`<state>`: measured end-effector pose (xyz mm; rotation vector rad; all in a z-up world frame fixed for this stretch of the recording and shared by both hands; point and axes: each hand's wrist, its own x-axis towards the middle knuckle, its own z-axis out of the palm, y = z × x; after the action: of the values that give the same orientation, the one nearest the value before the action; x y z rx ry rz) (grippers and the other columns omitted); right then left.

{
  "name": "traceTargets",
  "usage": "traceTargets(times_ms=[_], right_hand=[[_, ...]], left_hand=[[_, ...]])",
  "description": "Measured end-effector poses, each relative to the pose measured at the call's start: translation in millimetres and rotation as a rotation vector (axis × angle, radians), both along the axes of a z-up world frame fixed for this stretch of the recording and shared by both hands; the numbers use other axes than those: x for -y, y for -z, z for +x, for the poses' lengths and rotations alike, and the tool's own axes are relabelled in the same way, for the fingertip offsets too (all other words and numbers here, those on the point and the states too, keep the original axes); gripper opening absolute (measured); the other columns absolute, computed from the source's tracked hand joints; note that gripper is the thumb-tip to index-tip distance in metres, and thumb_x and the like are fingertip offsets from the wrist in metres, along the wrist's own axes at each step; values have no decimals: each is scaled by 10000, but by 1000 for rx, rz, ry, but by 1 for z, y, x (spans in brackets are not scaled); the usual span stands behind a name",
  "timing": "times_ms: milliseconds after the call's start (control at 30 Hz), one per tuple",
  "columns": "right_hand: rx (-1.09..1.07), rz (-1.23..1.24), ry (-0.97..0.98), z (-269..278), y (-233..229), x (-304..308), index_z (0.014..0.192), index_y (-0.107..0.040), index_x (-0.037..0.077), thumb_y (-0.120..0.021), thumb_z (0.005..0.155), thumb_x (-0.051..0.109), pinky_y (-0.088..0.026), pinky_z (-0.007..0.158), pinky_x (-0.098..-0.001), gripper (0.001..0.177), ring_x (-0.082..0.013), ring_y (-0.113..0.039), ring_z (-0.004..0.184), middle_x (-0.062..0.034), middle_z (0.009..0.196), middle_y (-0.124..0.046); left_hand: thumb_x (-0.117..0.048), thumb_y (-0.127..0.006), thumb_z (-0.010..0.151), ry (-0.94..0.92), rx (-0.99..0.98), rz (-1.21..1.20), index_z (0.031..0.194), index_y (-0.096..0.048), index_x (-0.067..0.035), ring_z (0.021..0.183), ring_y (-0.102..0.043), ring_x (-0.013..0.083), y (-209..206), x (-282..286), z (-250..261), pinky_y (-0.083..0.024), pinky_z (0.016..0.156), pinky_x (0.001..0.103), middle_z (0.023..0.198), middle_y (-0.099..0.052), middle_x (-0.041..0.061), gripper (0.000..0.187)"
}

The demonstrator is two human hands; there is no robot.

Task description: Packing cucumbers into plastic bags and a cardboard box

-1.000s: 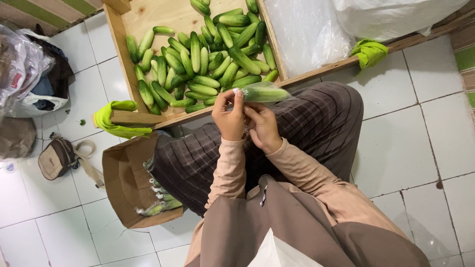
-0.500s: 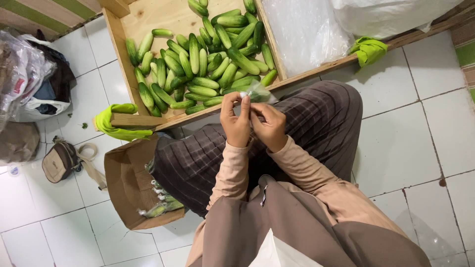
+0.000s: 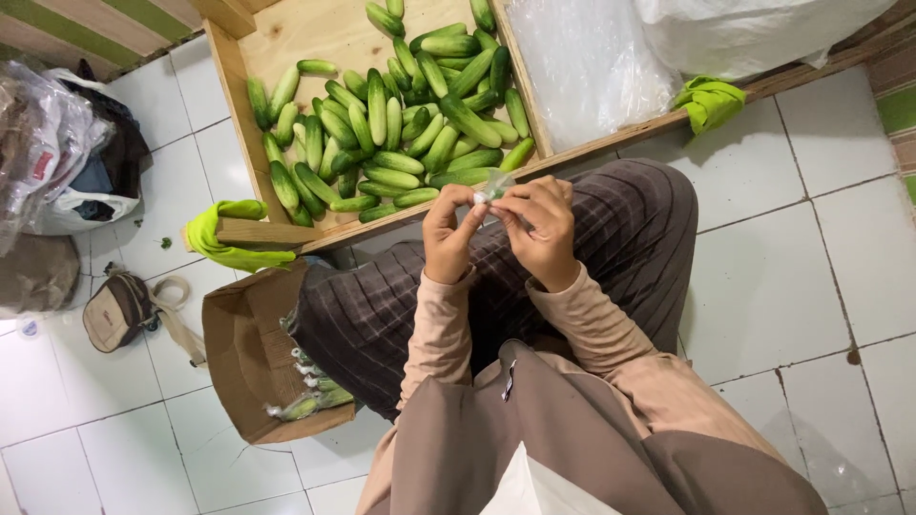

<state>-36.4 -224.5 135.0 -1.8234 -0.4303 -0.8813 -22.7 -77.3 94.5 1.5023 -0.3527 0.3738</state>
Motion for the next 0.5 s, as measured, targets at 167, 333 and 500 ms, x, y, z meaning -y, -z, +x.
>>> traceTargets(times_ms=[167,333,500], right_hand=[[-54,89,-78,0,1,5,902,-782,66,-799,900,24,-431,848,-371,45,-277,-660,810,-64,853,-733],[-73,111,-96,1,3,3,888,-773,48,-808,889,31,-434,824,-364,39,-295,-654,758,-86,832,-737],[-102,200,-114,0,9,4,868,-748,39,-845,856,17,-438,811,-339,101,-249,-643,718,-64,796,-732]], left_hand=[[-46,-770,901,66,30,-89,894,-693,18,820,-545,233,-1,2,-2,-468,826,362,831,-595,104,101],[-11,-742,910,15,96,138,919,-695,-5,828,-599,313,-24,-2,-6,-488,834,400,840,-616,107,48],[-8,-730,923,5,109,212,928,-682,-11,870,-619,330,-25,-6,-10,-492,845,418,878,-629,115,49]])
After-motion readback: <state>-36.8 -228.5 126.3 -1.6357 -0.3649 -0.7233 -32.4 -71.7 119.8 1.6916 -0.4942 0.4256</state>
